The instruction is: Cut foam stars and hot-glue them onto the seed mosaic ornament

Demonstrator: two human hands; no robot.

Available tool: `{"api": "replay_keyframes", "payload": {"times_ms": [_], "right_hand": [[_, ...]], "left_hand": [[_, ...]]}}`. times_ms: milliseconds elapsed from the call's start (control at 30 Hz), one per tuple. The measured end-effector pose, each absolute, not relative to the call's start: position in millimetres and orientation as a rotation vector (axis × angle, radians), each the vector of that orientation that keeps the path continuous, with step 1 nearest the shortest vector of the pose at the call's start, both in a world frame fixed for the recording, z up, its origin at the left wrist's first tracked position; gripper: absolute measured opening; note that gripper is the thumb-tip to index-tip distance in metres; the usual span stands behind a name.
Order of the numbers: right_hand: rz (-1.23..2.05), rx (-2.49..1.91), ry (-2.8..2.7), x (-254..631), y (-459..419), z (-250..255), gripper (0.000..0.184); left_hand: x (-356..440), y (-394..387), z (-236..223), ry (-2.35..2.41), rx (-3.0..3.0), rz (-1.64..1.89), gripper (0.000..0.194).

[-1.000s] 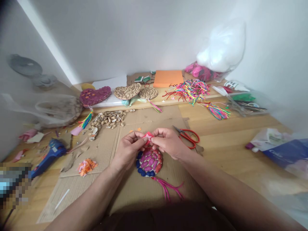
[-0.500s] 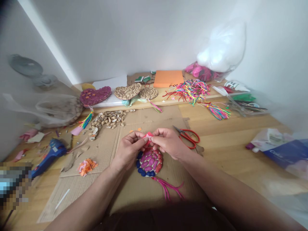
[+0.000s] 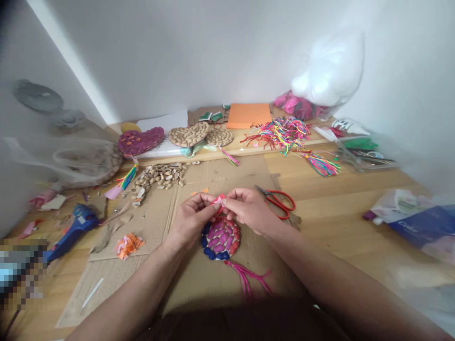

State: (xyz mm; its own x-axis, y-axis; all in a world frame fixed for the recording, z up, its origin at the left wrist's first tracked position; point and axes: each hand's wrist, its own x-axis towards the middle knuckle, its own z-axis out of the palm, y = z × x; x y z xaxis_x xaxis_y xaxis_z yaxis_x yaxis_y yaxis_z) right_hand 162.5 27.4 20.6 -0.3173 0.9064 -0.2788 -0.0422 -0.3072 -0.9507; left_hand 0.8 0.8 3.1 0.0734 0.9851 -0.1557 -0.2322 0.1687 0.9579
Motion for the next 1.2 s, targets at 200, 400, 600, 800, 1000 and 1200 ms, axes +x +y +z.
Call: {"api": "replay_keyframes", "payload": {"times_ms": [200,400,600,800,1000,1200], "right_hand": [[1.668,-1.191,-1.233,164.5,28.8,16.7,0.03],[1.641,-1.198,-1.225,168.4,30.6,19.1,0.029],[1.645,-1.227,-1.217,170.2,31.0,23.9,0.026],[1.644,-1.191,-1.203,170.8,31.7,24.2,0.024],[1.63,-1.203,-1.222,172.0,32.5,24.6,0.021],[1.651,-1.188,-1.205,172.1,32.5,25.2,0.022]], "left_hand": [[-0.1,0.8,3.2,1.054,0.947,1.11,0.028],[-3.2,2.9,5.4,1.115,0.824,1.176,0.037],[-5.2,4.5,4.1,1.175,0.791,1.255,0.044],[-5.3,4.1,4.9,1.125,0.855,1.253,0.037],[-6.0,3.4,6.8,1.23,0.885,1.242,0.042],[-5.2,5.1,6.2,1.16,0.896,1.287,0.037]]}}
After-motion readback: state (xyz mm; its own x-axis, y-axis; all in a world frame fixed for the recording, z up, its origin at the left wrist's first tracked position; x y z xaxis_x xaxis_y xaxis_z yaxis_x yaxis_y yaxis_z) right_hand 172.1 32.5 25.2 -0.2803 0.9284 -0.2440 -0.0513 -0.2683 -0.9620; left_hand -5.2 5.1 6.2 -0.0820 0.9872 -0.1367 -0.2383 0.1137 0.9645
